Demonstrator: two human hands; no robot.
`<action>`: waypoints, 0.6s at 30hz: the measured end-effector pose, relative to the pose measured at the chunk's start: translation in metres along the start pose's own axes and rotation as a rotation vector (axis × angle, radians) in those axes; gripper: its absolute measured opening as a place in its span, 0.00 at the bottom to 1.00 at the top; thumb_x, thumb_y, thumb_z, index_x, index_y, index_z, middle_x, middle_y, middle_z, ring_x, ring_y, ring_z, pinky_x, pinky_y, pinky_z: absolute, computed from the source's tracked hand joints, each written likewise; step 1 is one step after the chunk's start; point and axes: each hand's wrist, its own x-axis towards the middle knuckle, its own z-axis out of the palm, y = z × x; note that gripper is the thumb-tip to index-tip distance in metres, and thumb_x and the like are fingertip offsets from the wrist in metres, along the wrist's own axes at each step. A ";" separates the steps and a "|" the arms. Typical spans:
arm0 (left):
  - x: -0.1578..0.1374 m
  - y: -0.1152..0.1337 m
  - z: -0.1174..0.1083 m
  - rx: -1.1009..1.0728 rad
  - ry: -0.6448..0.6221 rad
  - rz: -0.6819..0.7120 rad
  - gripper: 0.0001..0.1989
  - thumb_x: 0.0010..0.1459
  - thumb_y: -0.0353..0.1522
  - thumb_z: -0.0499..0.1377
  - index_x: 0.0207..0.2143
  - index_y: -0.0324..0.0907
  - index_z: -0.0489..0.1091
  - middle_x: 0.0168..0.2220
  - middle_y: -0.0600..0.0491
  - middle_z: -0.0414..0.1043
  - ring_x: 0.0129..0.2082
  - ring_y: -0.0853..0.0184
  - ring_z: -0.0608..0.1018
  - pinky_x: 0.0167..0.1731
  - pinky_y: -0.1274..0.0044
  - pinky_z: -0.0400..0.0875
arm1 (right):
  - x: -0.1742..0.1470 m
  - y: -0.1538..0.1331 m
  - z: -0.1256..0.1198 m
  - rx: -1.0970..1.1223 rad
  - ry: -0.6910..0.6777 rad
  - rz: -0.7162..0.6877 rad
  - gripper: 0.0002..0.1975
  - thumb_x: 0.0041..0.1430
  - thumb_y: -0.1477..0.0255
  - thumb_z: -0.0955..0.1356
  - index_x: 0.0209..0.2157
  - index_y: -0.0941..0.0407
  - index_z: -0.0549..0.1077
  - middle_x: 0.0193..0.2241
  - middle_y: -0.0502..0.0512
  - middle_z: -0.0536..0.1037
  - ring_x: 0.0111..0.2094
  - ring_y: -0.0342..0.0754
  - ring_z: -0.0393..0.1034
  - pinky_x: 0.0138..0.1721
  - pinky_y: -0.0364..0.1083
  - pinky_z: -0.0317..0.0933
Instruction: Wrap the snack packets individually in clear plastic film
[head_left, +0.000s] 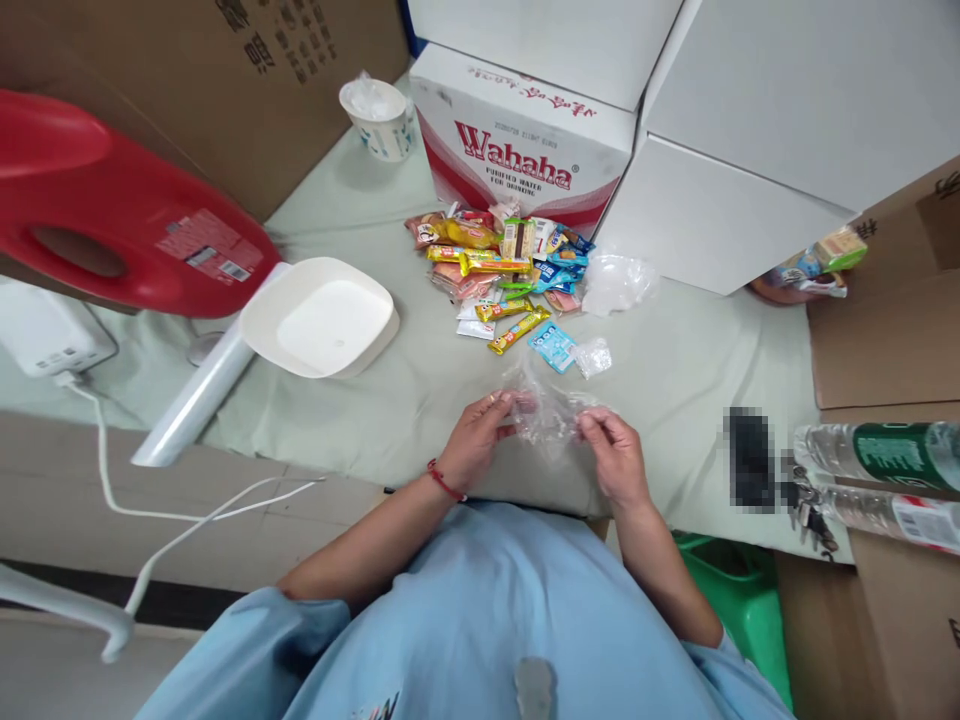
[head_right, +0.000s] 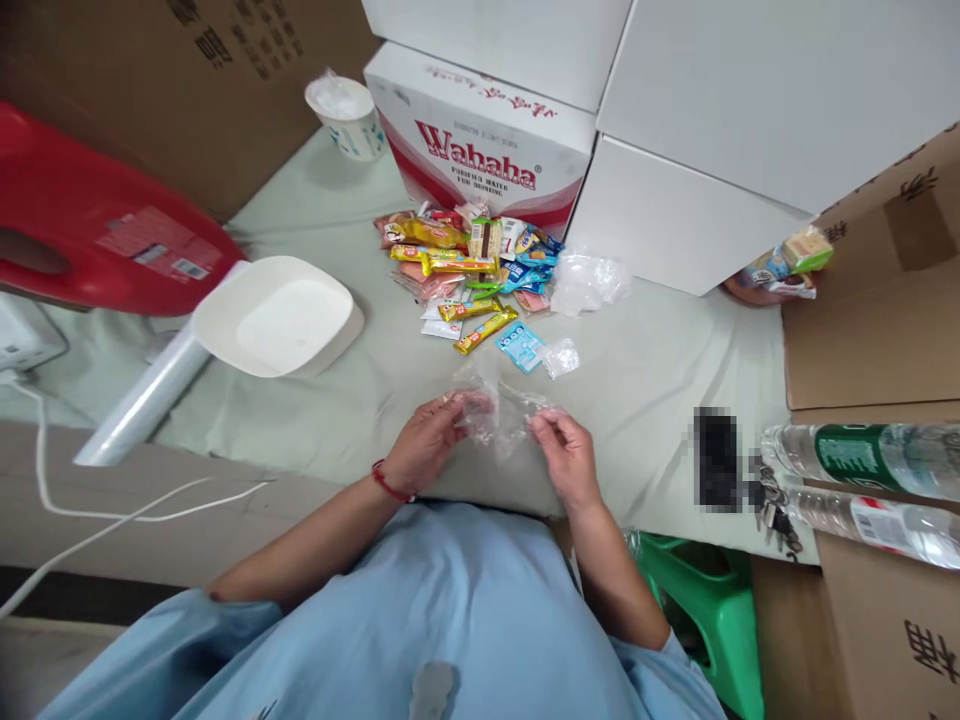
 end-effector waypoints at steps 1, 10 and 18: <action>-0.001 0.002 -0.007 -0.041 -0.024 -0.027 0.26 0.52 0.53 0.69 0.40 0.40 0.79 0.43 0.46 0.80 0.46 0.60 0.79 0.45 0.71 0.74 | 0.002 0.001 -0.007 0.054 0.054 0.030 0.16 0.61 0.54 0.73 0.32 0.53 0.77 0.30 0.50 0.76 0.33 0.45 0.69 0.37 0.44 0.66; -0.004 0.018 -0.058 -0.001 0.084 0.029 0.23 0.49 0.49 0.72 0.36 0.41 0.75 0.25 0.58 0.70 0.25 0.72 0.73 0.27 0.80 0.68 | 0.019 0.005 -0.061 0.127 -0.008 0.307 0.20 0.53 0.52 0.77 0.33 0.54 0.76 0.33 0.53 0.78 0.28 0.44 0.68 0.27 0.44 0.66; 0.004 0.008 -0.063 0.530 0.333 0.287 0.21 0.65 0.50 0.56 0.29 0.43 0.69 0.19 0.61 0.58 0.20 0.71 0.62 0.22 0.78 0.57 | 0.027 -0.022 -0.027 -0.619 0.157 -0.455 0.13 0.68 0.60 0.68 0.47 0.52 0.77 0.46 0.59 0.77 0.49 0.54 0.72 0.53 0.56 0.68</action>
